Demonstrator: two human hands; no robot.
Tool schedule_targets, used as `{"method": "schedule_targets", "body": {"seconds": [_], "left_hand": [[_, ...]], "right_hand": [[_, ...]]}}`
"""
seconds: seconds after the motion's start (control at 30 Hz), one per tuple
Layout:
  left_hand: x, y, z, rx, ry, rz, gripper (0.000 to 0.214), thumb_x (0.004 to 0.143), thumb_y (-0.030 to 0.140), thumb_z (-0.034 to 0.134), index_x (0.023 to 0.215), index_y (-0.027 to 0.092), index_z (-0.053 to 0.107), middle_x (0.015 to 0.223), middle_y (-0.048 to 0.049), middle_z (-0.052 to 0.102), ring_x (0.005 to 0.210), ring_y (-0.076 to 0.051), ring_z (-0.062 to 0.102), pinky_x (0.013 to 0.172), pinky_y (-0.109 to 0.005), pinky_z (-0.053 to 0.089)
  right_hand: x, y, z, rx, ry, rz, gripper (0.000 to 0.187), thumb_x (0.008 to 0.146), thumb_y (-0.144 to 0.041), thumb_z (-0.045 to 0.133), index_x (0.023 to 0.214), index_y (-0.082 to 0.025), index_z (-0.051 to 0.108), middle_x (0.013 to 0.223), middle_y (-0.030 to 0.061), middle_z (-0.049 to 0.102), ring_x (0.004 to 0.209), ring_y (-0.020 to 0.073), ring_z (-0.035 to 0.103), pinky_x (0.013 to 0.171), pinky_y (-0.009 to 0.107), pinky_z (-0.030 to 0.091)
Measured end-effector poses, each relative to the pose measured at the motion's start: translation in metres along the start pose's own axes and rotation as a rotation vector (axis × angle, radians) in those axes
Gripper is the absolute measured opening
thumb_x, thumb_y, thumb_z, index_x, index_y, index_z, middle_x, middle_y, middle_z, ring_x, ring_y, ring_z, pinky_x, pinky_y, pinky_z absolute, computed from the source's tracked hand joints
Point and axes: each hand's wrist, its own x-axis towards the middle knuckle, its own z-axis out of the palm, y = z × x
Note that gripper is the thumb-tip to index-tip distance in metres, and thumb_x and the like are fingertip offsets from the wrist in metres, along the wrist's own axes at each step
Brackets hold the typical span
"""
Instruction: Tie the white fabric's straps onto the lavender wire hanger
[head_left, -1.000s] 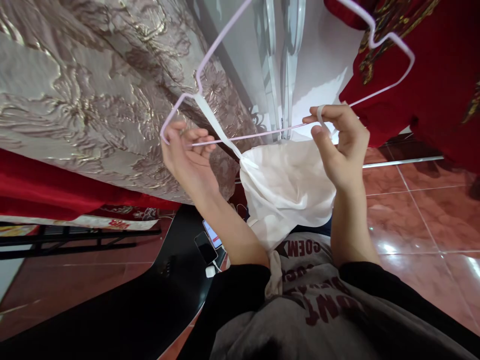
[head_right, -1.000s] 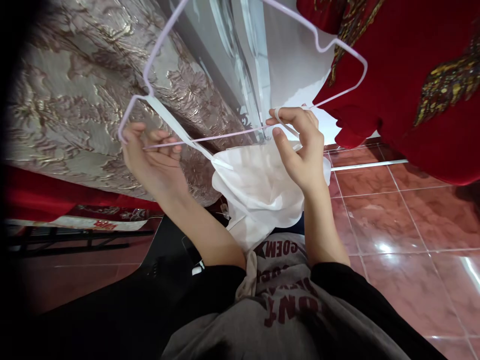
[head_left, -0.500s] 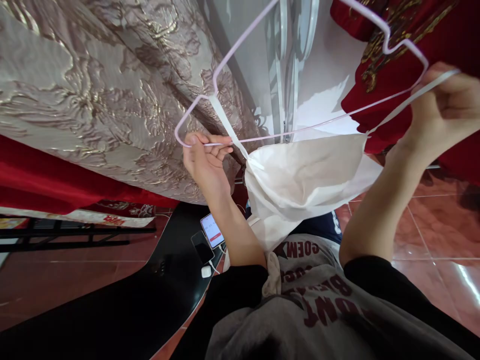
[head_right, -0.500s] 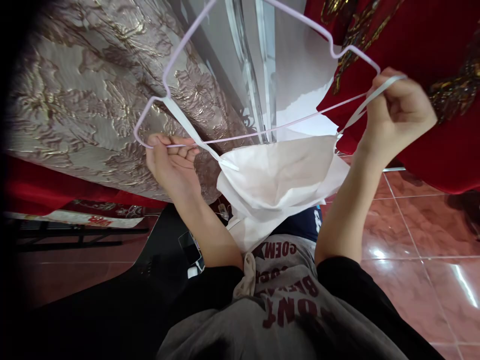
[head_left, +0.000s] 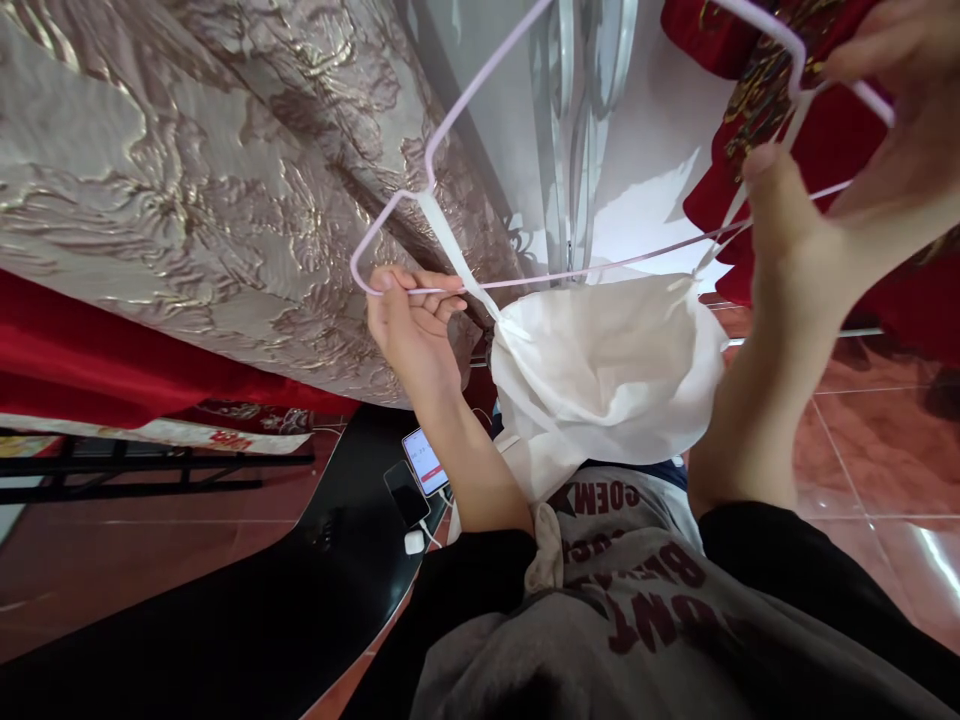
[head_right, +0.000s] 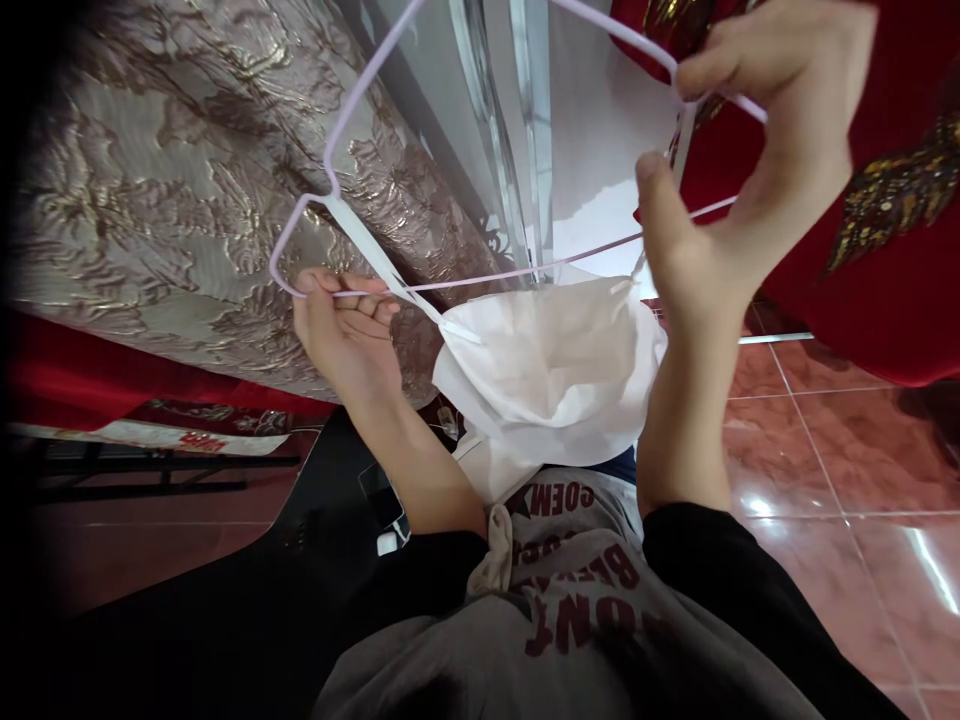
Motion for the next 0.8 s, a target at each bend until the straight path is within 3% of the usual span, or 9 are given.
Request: {"method": "schedule_targets", "body": {"seconds": [0.07,0.1,0.17,0.23,0.33,0.4,0.53,0.67,0.8], "left_hand": [[-0.001,0.000,0.001,0.017,0.015,-0.009,0.040,0.113,0.057,0.063,0.091,0.028,0.048,0.078,-0.0026,0.075,0.074,-0.019,0.074,0.066,-0.031,0.058],[-0.001,0.000,0.001,0.012,0.016,-0.015,0.040,0.113,0.058,0.063,0.091,0.028,0.048,0.079,-0.0027,0.074,0.075,-0.019,0.074,0.066,-0.032,0.058],[-0.003,-0.001,0.001,-0.036,0.009,-0.025,0.039,0.114,0.059,0.063,0.093,0.028,0.051,0.080,-0.0024,0.074,0.077,-0.019,0.073,0.068,-0.031,0.058],[-0.005,-0.002,0.001,-0.121,0.002,-0.048,0.034,0.115,0.056,0.062,0.098,0.028,0.057,0.085,-0.0024,0.075,0.083,-0.018,0.074,0.076,-0.031,0.061],[-0.009,0.000,0.000,-0.172,-0.060,-0.123,0.031,0.113,0.056,0.067,0.105,0.026,0.066,0.102,-0.0066,0.081,0.100,-0.019,0.078,0.096,-0.035,0.064],[-0.013,0.004,-0.002,-0.079,-0.173,-0.193,0.039,0.107,0.063,0.073,0.104,0.024,0.071,0.109,-0.0115,0.082,0.108,-0.025,0.081,0.103,-0.042,0.065],[-0.023,0.026,-0.007,0.164,-0.353,-0.246,0.044,0.103,0.065,0.077,0.104,0.021,0.081,0.105,-0.0152,0.084,0.112,-0.034,0.083,0.099,-0.045,0.067],[-0.033,0.053,-0.015,0.289,-0.479,-0.200,0.036,0.106,0.058,0.078,0.109,0.023,0.087,0.109,-0.0138,0.085,0.112,-0.031,0.082,0.099,-0.042,0.066],[-0.023,0.063,-0.017,0.001,-0.446,-0.067,0.035,0.104,0.057,0.080,0.108,0.023,0.088,0.100,-0.0098,0.081,0.097,-0.027,0.080,0.080,-0.035,0.066]], "right_hand": [[-0.020,-0.003,0.014,-0.053,-0.019,-0.194,0.022,0.099,-0.051,0.078,0.111,-0.033,0.085,0.108,0.0040,0.075,0.116,0.0293,0.070,0.114,0.050,0.055],[-0.030,-0.004,0.020,-0.088,-0.097,-0.210,0.025,0.102,-0.054,0.074,0.114,-0.034,0.083,0.107,0.0039,0.077,0.112,0.0297,0.073,0.107,0.053,0.059],[-0.050,-0.005,0.030,-0.126,-0.350,-0.052,0.025,0.105,-0.056,0.071,0.113,-0.035,0.080,0.106,0.0016,0.080,0.106,0.0276,0.076,0.104,0.053,0.060],[-0.065,-0.006,0.036,-0.176,-0.491,0.053,0.023,0.105,-0.053,0.071,0.112,-0.034,0.081,0.104,0.0008,0.082,0.100,0.0260,0.075,0.105,0.056,0.058],[-0.075,-0.008,0.042,-0.198,-0.440,0.052,0.017,0.107,-0.041,0.068,0.114,-0.035,0.082,0.104,-0.0005,0.084,0.097,0.0246,0.073,0.106,0.058,0.054],[-0.077,-0.009,0.044,-0.179,-0.409,0.046,0.017,0.108,-0.039,0.066,0.113,-0.036,0.082,0.105,-0.0011,0.084,0.098,0.0247,0.074,0.106,0.058,0.054],[-0.078,-0.004,0.045,-0.199,-0.375,0.050,0.021,0.109,-0.045,0.062,0.108,-0.035,0.080,0.102,-0.0005,0.082,0.102,0.0255,0.073,0.120,0.064,0.050],[-0.077,0.004,0.040,-0.207,-0.357,0.057,0.020,0.109,-0.047,0.064,0.103,-0.036,0.079,0.098,-0.0011,0.080,0.102,0.0244,0.072,0.128,0.067,0.044],[-0.074,0.001,0.034,-0.206,-0.362,0.076,0.024,0.111,-0.045,0.060,0.101,-0.034,0.078,0.094,-0.0002,0.077,0.100,0.0234,0.071,0.132,0.069,0.040]]}}
